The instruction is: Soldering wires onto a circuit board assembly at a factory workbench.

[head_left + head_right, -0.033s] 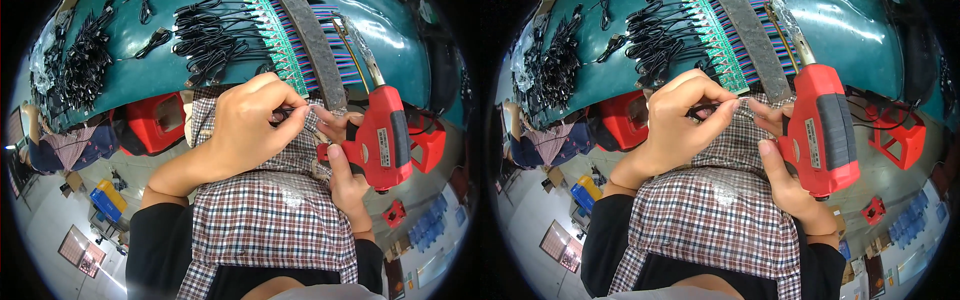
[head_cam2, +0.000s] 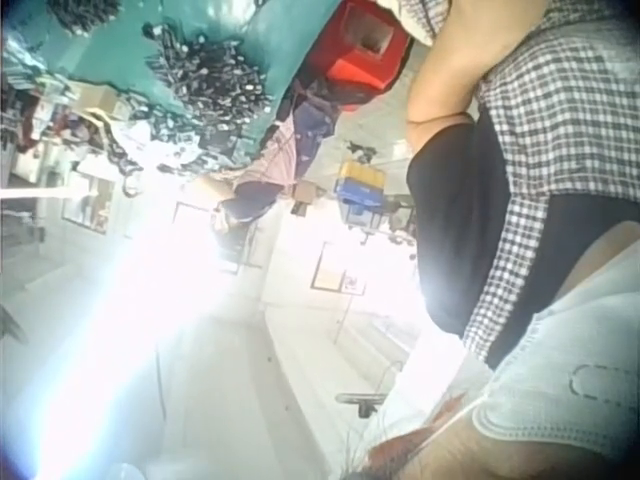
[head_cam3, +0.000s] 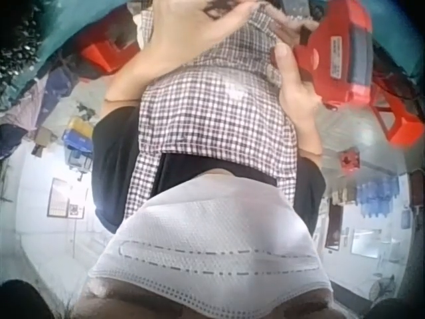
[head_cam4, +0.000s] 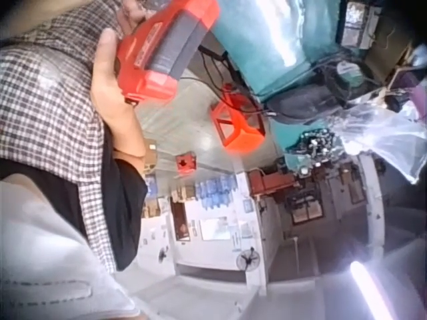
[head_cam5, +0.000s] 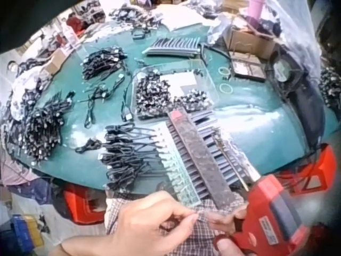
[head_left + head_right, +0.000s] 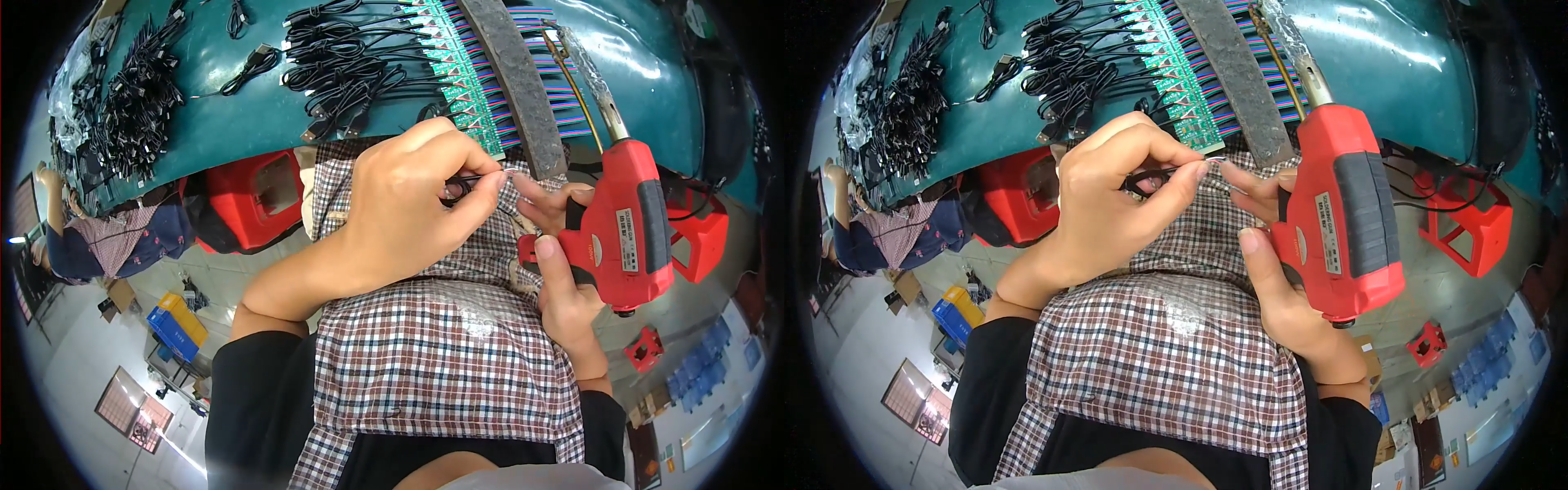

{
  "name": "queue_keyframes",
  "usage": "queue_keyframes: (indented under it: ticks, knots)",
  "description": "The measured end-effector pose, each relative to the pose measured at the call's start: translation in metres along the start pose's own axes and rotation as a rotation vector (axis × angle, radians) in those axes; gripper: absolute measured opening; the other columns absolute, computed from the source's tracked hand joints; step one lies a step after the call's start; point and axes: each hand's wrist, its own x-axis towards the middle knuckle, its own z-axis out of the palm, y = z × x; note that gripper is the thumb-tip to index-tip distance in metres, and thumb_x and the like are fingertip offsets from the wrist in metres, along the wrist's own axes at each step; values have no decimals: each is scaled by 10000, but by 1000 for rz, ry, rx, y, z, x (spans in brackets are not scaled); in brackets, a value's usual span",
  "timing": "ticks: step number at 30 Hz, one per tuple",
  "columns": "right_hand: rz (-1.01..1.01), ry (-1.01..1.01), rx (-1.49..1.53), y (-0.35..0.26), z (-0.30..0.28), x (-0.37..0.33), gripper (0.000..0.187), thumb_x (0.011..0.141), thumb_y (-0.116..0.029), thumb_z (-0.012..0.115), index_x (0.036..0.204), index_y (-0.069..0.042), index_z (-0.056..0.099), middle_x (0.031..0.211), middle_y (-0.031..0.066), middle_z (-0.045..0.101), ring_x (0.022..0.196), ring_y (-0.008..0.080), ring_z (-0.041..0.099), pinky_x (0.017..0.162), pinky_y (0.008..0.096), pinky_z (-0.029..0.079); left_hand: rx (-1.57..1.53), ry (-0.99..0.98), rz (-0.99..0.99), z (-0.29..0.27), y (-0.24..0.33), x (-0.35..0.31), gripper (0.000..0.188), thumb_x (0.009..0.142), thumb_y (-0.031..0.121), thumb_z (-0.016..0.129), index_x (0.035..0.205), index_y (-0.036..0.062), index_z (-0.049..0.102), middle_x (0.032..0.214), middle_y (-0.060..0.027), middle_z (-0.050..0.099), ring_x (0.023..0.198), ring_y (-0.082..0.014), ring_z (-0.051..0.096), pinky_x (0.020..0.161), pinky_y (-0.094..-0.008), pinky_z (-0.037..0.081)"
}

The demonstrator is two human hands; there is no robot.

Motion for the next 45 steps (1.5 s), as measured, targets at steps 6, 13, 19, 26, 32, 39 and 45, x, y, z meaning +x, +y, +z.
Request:
queue_keyframes:
  ticks: [6,13,19,26,32,39,45]
  knots:
    - [82,-5,-56,-3,-8,-7,464,920,-15,566,1341,9,374,1190,137,502,1143,363,614,1009,489,485,86,58,5,2,-1,-1,80,785,13,761,835,26,699,733,-23,632,595,-69,573,495,-207,429]
    - [80,124,-206,-7,-33,-37,396,879,-35,606,1245,5,460,1036,112,511,670,126,519,739,346,508,219,146,60,6,-18,1,95,764,26,767,814,36,688,700,-29,622,581,-101,601,506,-220,449]
    - [30,32,-327,8,-50,-56,245,939,-21,565,1175,21,519,968,111,522,541,92,443,522,273,423,309,215,140,9,-27,7,93,752,36,769,788,50,683,689,-24,608,551,-114,585,484,-238,440]
    - [36,13,-460,20,-58,-59,163,944,-9,561,1093,46,527,830,94,537,560,104,477,522,271,417,339,197,123,8,-27,8,97,746,40,770,781,54,680,681,-23,599,532,-113,574,478,-235,436]
    - [80,23,-456,20,-57,-57,103,940,6,561,1032,31,521,839,95,531,562,109,480,520,263,412,358,185,114,9,-28,7,102,744,32,764,780,53,670,679,-18,594,523,-102,571,477,-228,441]
    - [70,-10,-526,20,-59,-58,80,940,0,564,989,13,503,814,78,506,552,96,456,513,256,398,372,178,108,8,-28,6,103,739,21,752,769,53,658,675,-10,587,521,-88,573,474,-217,444]
    - [96,18,-492,17,-59,-59,80,941,-10,561,944,-8,481,822,73,481,526,91,427,511,266,390,391,177,97,9,-28,7,111,735,20,753,759,54,650,673,-5,585,519,-83,573,474,-215,448]
